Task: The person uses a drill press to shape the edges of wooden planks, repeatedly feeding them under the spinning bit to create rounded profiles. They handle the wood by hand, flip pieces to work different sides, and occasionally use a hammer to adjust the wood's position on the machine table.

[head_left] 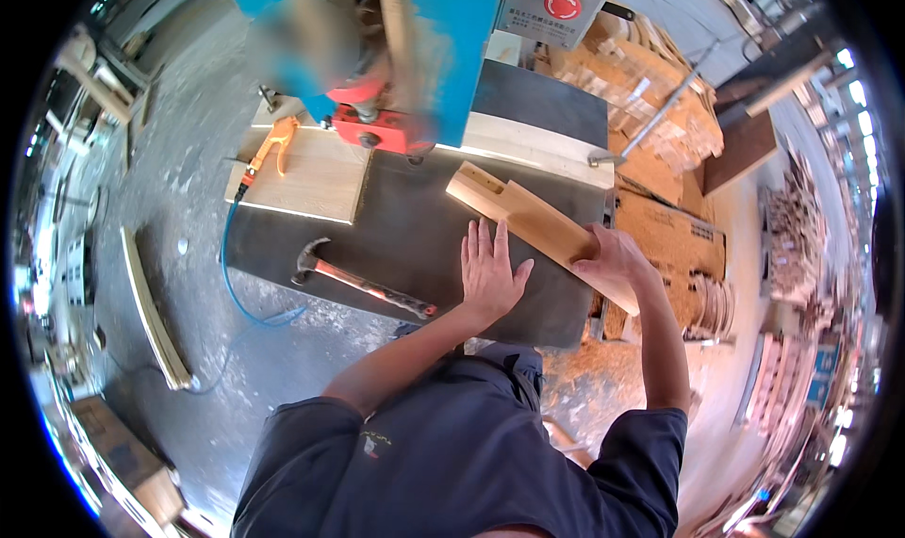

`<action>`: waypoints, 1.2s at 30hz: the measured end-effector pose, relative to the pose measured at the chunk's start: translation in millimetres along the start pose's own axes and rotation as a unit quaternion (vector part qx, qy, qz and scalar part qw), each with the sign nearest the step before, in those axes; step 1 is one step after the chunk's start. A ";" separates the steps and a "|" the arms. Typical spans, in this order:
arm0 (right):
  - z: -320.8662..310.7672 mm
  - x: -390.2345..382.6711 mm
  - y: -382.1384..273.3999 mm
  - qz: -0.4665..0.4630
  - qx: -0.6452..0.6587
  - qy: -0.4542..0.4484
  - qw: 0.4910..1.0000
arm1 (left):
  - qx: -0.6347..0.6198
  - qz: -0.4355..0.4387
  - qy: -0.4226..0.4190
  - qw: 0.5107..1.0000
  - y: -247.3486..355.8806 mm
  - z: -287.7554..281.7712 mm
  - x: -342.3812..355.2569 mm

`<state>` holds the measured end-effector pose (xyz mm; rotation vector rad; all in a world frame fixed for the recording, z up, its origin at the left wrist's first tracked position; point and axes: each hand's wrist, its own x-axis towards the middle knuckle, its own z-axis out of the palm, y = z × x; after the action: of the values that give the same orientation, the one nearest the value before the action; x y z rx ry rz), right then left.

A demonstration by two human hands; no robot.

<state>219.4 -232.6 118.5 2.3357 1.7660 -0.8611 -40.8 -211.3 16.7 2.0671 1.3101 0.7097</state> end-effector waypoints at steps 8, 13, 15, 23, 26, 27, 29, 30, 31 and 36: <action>-1.4 19.0 104.9 -0.389 -0.128 0.164 0.897 | 0.143 -0.141 0.153 0.968 45.7 82.3 41.8; 38.2 34.8 175.7 -0.413 -0.114 0.202 0.881 | 0.184 -0.206 0.183 0.943 57.8 106.3 56.9; 33.8 50.2 187.4 -0.427 -0.145 0.270 0.851 | 0.169 -0.219 0.198 0.940 63.4 113.5 67.4; 20.4 80.1 208.3 -0.479 -0.129 0.236 0.836 | 0.124 -0.241 0.195 0.942 79.3 118.7 75.4; 9.1 86.2 204.3 -0.493 -0.152 0.235 0.824 | 0.074 -0.245 0.169 0.952 84.4 106.2 79.1; 8.1 90.4 200.3 -0.498 -0.149 0.237 0.821 | 0.068 -0.252 0.168 0.951 83.7 101.6 80.9; 7.3 90.1 194.9 -0.496 -0.147 0.237 0.822 | 0.061 -0.257 0.182 0.947 82.7 100.9 83.6; 8.8 96.3 189.2 -0.497 -0.147 0.229 0.824 | 0.059 -0.269 0.186 0.943 81.3 102.5 85.6; 11.8 103.7 189.7 -0.493 -0.144 0.221 0.829 | 0.067 -0.271 0.191 0.941 81.5 98.4 87.1; 2.8 102.9 180.6 -0.496 -0.161 0.239 0.819 | 0.065 -0.276 0.281 0.917 74.2 115.7 102.5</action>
<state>400.3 -204.5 19.9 1.3613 3.0910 0.0785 123.7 -164.9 3.1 1.4922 2.1922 1.0013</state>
